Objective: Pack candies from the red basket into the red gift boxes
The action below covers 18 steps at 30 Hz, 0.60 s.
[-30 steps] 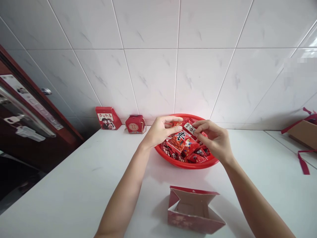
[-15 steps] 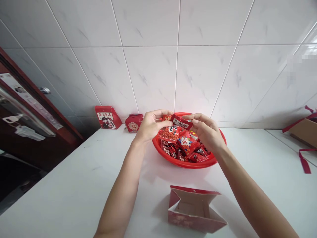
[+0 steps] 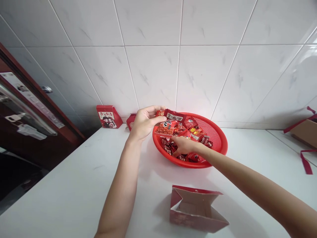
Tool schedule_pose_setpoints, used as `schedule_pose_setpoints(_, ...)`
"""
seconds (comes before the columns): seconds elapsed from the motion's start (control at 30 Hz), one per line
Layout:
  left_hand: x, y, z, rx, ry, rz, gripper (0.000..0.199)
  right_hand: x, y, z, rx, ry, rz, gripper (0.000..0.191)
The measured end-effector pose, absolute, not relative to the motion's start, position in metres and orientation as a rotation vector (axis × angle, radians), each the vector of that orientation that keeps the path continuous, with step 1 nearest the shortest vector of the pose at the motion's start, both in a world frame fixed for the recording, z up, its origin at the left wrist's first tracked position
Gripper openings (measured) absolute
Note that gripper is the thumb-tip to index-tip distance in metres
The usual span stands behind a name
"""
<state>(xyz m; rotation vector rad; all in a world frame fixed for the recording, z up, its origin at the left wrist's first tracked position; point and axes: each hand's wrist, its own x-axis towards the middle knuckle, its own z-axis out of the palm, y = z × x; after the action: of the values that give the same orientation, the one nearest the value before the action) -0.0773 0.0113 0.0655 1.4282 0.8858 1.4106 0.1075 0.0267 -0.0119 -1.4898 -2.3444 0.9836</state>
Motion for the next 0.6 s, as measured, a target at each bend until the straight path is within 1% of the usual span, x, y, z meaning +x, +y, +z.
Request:
schedule_pose_setpoints(0.13, -0.075, 0.009, 0.067, 1.388, 0.874, 1.417, 0.035, 0.114, 0.031, -0.014, -1.468, -2.262, 1.051, 0.043)
schedule_pose_setpoints(0.3, -0.078, 0.009, 0.068, 1.382, 0.879, 1.438, 0.036, 0.126, 0.034, -0.003, -1.382, -2.064, 1.264, 0.02)
schedule_pose_setpoints(0.37, -0.08, 0.01, 0.068, 1.391, 0.89, 1.446, 0.037, 0.129, 0.034, 0.0, -1.348, -1.981, 1.324, 0.015)
schedule_pose_setpoints(0.43, -0.082, 0.011, 0.068, 1.401, 0.897, 1.452, 0.038, 0.132, 0.033, 0.002, -1.332, -1.904, 1.366, 0.014)
schedule_pose_setpoints(0.6, -0.083, 0.012, 0.067, 1.394, 0.891, 1.452, 0.038, 0.14, 0.031, 0.004, -1.366, -1.799, 1.446, 0.018)
